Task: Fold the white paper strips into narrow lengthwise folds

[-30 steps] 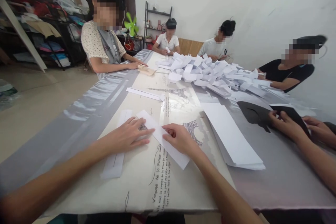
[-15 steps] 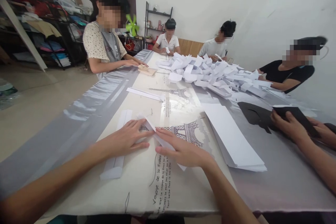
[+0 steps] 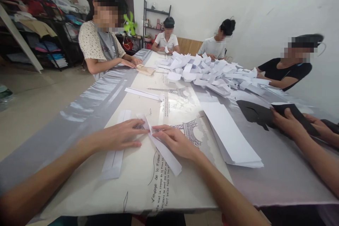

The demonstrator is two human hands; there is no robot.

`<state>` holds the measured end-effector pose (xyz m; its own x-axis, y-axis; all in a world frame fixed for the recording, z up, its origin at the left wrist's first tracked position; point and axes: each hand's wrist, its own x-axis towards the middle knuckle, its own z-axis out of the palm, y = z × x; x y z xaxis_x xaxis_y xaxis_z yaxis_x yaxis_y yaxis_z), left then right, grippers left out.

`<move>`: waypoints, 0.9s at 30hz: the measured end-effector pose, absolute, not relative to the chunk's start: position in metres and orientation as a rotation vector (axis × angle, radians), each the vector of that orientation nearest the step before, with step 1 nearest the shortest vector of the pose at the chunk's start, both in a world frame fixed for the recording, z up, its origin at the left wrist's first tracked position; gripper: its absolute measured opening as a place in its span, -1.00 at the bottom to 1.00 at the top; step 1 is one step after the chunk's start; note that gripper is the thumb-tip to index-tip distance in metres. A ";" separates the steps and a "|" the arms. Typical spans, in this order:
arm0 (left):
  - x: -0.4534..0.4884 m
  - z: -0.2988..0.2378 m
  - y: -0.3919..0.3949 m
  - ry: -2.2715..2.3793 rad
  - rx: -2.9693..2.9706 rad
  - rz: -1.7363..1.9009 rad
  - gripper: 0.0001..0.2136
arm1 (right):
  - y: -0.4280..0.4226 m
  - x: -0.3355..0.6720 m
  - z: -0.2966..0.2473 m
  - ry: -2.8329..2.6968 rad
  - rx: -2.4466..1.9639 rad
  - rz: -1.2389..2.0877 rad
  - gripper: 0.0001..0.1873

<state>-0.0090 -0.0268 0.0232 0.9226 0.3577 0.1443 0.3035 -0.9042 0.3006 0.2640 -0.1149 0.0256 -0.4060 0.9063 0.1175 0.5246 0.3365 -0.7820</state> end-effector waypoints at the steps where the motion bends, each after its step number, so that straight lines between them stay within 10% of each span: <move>1: -0.010 0.024 -0.024 0.472 2.812 0.280 -0.56 | -0.115 0.261 0.020 -2.071 -1.229 0.823 -0.65; 27: -0.016 0.034 -0.019 0.518 2.799 0.242 -0.69 | -0.114 0.262 0.014 -2.533 -1.230 0.516 -0.44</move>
